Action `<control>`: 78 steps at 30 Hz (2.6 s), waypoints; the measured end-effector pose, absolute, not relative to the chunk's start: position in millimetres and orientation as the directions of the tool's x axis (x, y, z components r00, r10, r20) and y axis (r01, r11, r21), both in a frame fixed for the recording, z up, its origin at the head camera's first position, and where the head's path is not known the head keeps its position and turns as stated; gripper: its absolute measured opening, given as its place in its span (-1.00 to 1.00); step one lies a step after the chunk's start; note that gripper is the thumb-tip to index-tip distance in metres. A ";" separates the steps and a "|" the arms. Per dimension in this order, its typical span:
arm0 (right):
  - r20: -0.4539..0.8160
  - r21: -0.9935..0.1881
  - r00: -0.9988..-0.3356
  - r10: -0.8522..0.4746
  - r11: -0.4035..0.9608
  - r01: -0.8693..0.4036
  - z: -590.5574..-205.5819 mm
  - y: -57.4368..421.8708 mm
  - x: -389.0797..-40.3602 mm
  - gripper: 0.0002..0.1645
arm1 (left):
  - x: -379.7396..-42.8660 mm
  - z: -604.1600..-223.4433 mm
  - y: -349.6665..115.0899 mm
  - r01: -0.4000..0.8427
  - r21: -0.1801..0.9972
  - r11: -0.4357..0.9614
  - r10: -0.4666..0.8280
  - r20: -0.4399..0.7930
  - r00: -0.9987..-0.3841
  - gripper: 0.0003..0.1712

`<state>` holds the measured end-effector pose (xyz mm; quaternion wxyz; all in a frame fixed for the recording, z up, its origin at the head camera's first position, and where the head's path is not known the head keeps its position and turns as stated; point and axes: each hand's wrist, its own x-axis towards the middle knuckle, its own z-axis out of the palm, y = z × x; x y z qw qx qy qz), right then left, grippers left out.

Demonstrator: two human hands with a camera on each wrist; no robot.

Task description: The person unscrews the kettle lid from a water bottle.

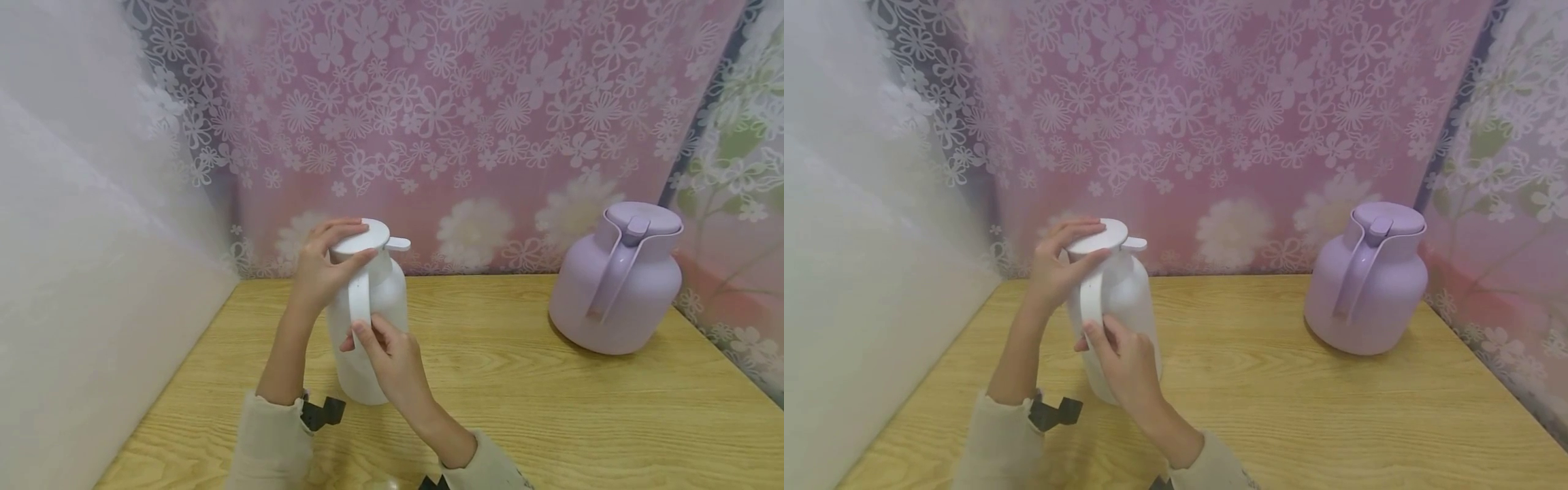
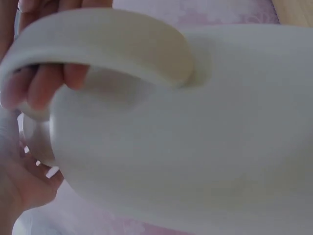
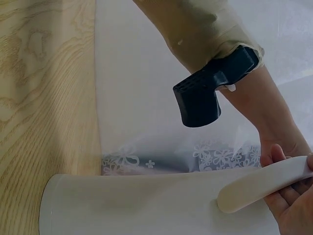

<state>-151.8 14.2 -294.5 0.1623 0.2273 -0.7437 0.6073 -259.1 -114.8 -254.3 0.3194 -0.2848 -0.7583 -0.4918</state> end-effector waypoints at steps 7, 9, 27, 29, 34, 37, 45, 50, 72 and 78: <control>0.523 -0.828 -0.841 -0.137 0.150 -0.540 -295.6 14.9 -153.3 -0.76 | -248.2 -245.0 -100.4 0.615 0.577 0.538 0.019 0.721 -0.693 -0.54; 0.521 -0.830 -0.843 -0.136 0.150 -0.537 -296.2 14.7 -153.7 -0.77 | -245.7 -242.7 -97.9 0.574 0.568 0.591 0.001 0.710 -0.704 -0.52; 0.546 -0.814 -0.827 -0.131 0.147 -0.561 -296.4 13.6 -153.8 -0.78 | -259.3 -256.6 -131.4 0.886 0.423 0.191 0.291 0.838 -0.462 -0.57; 0.548 -0.814 -0.826 -0.130 0.147 -0.563 -296.2 13.4 -153.7 -0.77 | -255.8 -256.1 -131.1 0.900 0.414 0.139 0.288 0.852 -0.437 -0.61; 0.541 -0.819 -0.831 -0.129 0.141 -0.556 -295.8 13.3 -153.4 -0.77 | -255.6 -258.0 -130.1 0.907 0.415 0.075 0.257 0.870 -0.420 -0.63; 0.537 -0.824 -0.834 -0.129 0.136 -0.551 -295.7 13.3 -153.3 -0.77 | -267.6 -266.3 -132.3 0.918 0.391 0.063 0.241 0.887 -0.395 -0.62; 0.535 -0.825 -0.834 -0.137 0.128 -0.551 -294.8 13.5 -152.8 -0.77 | -246.5 -255.8 -121.2 0.925 0.357 0.130 0.167 0.912 -0.375 -0.67; 0.530 -0.828 -0.836 -0.143 0.125 -0.546 -294.7 13.7 -152.3 -0.77 | -257.0 -263.6 -120.2 0.926 0.322 0.197 0.121 0.929 -0.349 -0.73; 0.528 -0.828 -0.838 -0.139 0.137 -0.544 -294.9 14.2 -153.9 -0.78 | -260.3 -245.1 -117.4 0.802 0.305 0.514 0.228 0.852 -0.471 -0.64; 0.529 -0.828 -0.838 -0.133 0.132 -0.544 -297.0 13.0 -154.4 -0.78 | -271.3 -258.8 -131.3 0.883 0.413 0.224 0.283 0.839 -0.464 -0.62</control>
